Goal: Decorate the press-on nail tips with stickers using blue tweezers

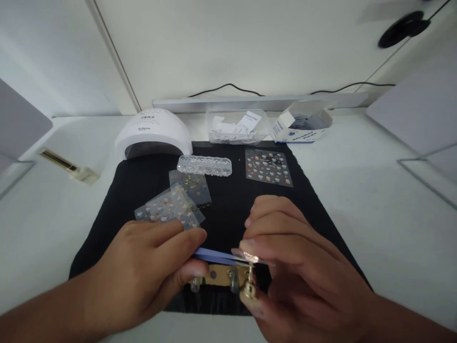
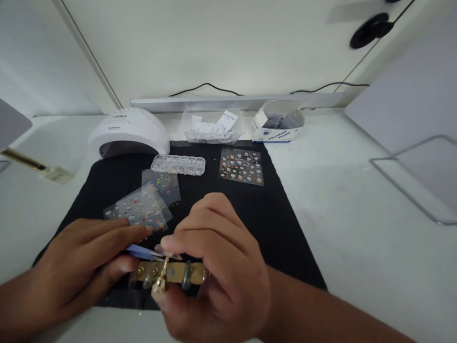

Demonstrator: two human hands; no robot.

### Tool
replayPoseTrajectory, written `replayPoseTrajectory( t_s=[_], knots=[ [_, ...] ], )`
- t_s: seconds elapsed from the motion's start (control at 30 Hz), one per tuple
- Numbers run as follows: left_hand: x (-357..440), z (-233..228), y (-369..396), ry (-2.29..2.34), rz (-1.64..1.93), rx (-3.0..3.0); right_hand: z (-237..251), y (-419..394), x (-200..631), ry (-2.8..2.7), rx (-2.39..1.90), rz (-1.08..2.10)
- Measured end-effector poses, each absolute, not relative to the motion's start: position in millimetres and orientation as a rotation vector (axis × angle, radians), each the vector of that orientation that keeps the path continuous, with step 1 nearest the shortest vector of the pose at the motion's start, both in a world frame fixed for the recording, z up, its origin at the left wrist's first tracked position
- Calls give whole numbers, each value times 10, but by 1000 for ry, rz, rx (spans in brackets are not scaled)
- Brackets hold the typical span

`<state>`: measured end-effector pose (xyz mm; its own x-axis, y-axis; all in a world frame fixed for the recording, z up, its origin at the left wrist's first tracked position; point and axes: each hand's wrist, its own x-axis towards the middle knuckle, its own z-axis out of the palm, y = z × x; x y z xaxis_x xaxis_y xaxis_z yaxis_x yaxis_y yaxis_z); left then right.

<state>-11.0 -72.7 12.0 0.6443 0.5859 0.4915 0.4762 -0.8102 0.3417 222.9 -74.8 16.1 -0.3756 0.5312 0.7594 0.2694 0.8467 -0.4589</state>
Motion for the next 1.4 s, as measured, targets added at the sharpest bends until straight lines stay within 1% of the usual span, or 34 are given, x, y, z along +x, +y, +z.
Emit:
replayPoseTrajectory(
  t_s=[0.13, 0.2, 0.33, 0.43, 0.5, 0.7, 0.87, 1.13, 1.4],
  knots=[
    [-143, 138, -724, 839, 887, 2551, 159, -716, 2231, -1984, -586, 343],
    [-151, 147, -730, 835, 915, 2338, 150, -706, 2220, -1985, -576, 367],
    [-119, 149, -781, 852, 1127, 1822, 135, -703, 2178, -1970, -571, 419],
    [-72, 140, -827, 845, 1168, 1598, 140, -699, 2155, -1952, -612, 489],
    [-46, 131, -837, 864, 1133, 1607, 147, -691, 2150, -1965, -629, 532],
    [-1, 102, -793, 739, 925, 1970, 152, -705, 2145, -1952, -643, 619],
    [27, 89, -777, 741, 950, 2109, 132, -702, 2153, -1972, -621, 631],
    [30, 133, -797, 716, 956, 2061, 142, -680, 2151, -2029, -549, 547],
    [36, 153, -778, 697, 942, 2159, 145, -723, 2138, -2004, -532, 509]
  ],
)
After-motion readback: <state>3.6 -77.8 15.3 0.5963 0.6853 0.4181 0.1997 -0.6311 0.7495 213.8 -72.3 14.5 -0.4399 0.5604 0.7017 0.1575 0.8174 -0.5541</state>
